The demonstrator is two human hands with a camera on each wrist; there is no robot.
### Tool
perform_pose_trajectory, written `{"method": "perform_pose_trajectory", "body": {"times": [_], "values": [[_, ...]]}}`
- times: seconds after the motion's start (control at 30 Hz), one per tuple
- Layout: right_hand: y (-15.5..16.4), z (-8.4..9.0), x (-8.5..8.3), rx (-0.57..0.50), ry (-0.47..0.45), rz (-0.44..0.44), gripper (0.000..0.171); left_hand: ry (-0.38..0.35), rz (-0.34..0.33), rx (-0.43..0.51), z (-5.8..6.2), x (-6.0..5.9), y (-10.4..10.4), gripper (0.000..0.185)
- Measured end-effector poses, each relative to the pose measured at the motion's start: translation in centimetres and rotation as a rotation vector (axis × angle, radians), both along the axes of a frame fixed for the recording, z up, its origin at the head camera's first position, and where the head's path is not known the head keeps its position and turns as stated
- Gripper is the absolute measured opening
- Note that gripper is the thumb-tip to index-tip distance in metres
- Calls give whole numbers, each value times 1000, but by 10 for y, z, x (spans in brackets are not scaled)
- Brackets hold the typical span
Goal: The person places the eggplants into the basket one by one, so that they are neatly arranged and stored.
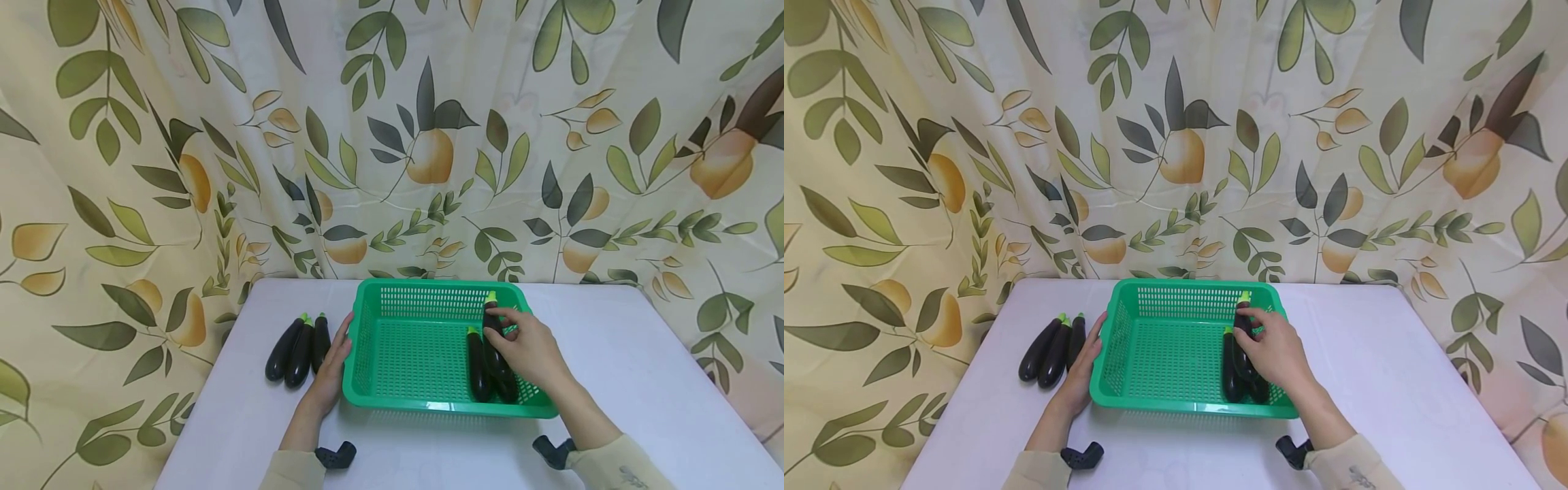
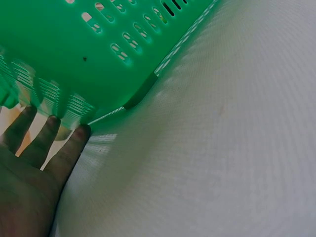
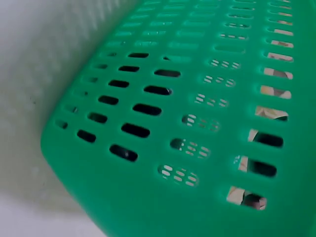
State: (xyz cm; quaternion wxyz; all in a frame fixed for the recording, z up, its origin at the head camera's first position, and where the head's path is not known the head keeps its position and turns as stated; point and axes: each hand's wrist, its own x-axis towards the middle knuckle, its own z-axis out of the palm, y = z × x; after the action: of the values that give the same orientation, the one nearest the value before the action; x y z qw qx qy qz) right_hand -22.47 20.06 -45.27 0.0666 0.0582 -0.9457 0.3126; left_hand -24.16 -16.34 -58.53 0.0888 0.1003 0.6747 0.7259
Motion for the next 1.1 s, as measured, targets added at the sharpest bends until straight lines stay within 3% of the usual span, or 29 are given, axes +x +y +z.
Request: {"method": "perform_pose_trajectory", "body": {"times": [1.1], "values": [[-33, -19, -3, 76, -62, -13, 42, -13, 6, -12, 0, 0, 0, 49]]}}
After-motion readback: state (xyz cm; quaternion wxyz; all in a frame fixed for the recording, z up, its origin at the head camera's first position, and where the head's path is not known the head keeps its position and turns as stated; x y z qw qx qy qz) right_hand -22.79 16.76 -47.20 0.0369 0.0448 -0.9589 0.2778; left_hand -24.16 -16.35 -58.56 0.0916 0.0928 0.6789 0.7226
